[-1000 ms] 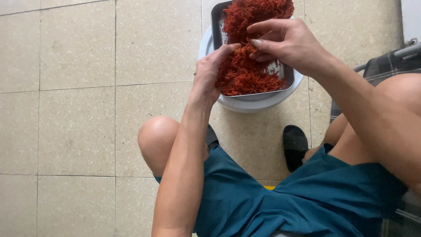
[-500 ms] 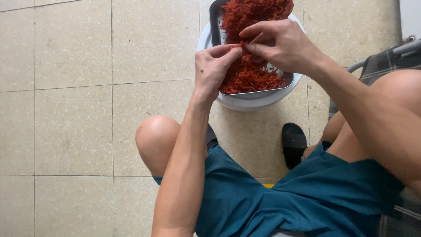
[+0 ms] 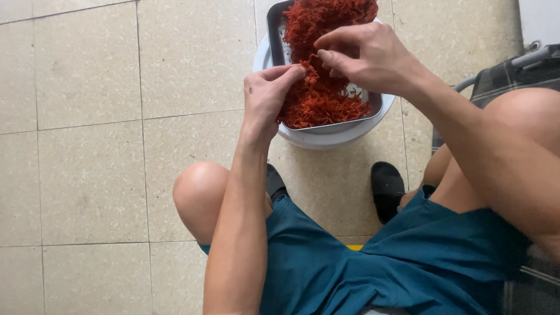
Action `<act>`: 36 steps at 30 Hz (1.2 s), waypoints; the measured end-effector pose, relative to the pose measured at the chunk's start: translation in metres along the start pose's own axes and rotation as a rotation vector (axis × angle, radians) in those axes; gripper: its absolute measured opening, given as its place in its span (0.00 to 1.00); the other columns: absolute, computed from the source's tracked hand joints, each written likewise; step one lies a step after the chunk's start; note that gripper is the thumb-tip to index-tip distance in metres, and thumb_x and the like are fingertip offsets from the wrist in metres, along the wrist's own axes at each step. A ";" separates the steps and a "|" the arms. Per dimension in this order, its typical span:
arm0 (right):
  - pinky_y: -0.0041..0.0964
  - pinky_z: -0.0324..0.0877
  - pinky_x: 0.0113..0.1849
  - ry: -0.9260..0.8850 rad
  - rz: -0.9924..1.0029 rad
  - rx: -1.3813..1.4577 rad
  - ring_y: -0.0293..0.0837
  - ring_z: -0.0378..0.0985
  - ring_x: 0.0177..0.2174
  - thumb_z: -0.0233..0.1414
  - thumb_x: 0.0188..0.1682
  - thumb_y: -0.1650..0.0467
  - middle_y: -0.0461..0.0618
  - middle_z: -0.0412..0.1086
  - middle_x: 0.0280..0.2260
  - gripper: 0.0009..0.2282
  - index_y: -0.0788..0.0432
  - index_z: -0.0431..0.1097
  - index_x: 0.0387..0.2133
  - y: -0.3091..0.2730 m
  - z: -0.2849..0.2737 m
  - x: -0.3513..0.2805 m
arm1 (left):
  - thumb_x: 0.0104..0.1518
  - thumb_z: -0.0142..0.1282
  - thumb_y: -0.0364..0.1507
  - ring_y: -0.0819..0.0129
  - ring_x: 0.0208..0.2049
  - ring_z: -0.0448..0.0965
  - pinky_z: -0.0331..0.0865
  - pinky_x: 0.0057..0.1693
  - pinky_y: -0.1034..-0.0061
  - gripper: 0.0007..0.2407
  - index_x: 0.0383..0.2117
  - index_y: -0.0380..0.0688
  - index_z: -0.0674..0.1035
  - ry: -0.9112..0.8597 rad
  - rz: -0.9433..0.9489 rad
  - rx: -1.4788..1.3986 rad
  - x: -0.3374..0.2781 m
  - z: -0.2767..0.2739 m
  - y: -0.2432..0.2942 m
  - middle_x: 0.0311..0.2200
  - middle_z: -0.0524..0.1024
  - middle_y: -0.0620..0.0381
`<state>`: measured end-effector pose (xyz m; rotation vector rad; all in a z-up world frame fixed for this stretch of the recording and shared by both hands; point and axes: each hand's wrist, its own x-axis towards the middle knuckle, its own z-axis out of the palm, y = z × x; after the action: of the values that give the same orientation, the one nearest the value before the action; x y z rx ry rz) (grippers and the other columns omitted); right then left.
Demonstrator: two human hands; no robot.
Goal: Manually sorting and cleaning red spice or fibrous ingredients in a tray.
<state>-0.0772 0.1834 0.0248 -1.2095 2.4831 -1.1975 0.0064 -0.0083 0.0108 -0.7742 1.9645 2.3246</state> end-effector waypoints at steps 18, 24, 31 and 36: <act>0.29 0.72 0.21 0.010 0.002 -0.051 0.43 0.78 0.22 0.58 0.57 0.74 0.59 0.78 0.31 0.07 0.70 0.78 0.40 0.005 0.006 -0.002 | 0.51 0.65 0.26 0.69 0.22 0.84 0.79 0.28 0.85 0.10 0.37 0.33 0.86 -0.082 0.058 0.051 -0.002 -0.007 -0.004 0.27 0.85 0.45; 0.31 0.74 0.21 0.015 0.071 -0.172 0.45 0.79 0.21 0.60 0.57 0.69 0.60 0.79 0.32 0.10 0.69 0.80 0.38 0.013 0.009 -0.002 | 0.48 0.65 0.28 0.70 0.22 0.83 0.77 0.27 0.87 0.14 0.38 0.29 0.85 0.021 -0.003 0.106 -0.007 -0.006 0.003 0.27 0.85 0.44; 0.29 0.71 0.17 -0.355 0.363 -0.383 0.43 0.74 0.13 0.48 0.50 0.80 0.62 0.80 0.37 0.18 0.59 0.76 0.52 0.024 0.021 -0.003 | 0.47 0.64 0.30 0.71 0.18 0.81 0.74 0.23 0.86 0.14 0.36 0.30 0.86 0.081 -0.058 0.222 -0.006 -0.006 0.001 0.23 0.84 0.47; 0.34 0.80 0.25 -0.241 0.257 -0.376 0.48 0.82 0.21 0.60 0.50 0.73 0.58 0.80 0.37 0.07 0.60 0.81 0.40 0.043 0.039 -0.002 | 0.47 0.64 0.26 0.70 0.23 0.86 0.81 0.30 0.85 0.12 0.36 0.33 0.86 0.036 -0.072 0.313 -0.008 -0.004 0.000 0.26 0.86 0.46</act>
<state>-0.0852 0.1766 -0.0322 -0.9913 2.6411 -0.5053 0.0147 -0.0096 0.0128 -0.8476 2.1983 1.9098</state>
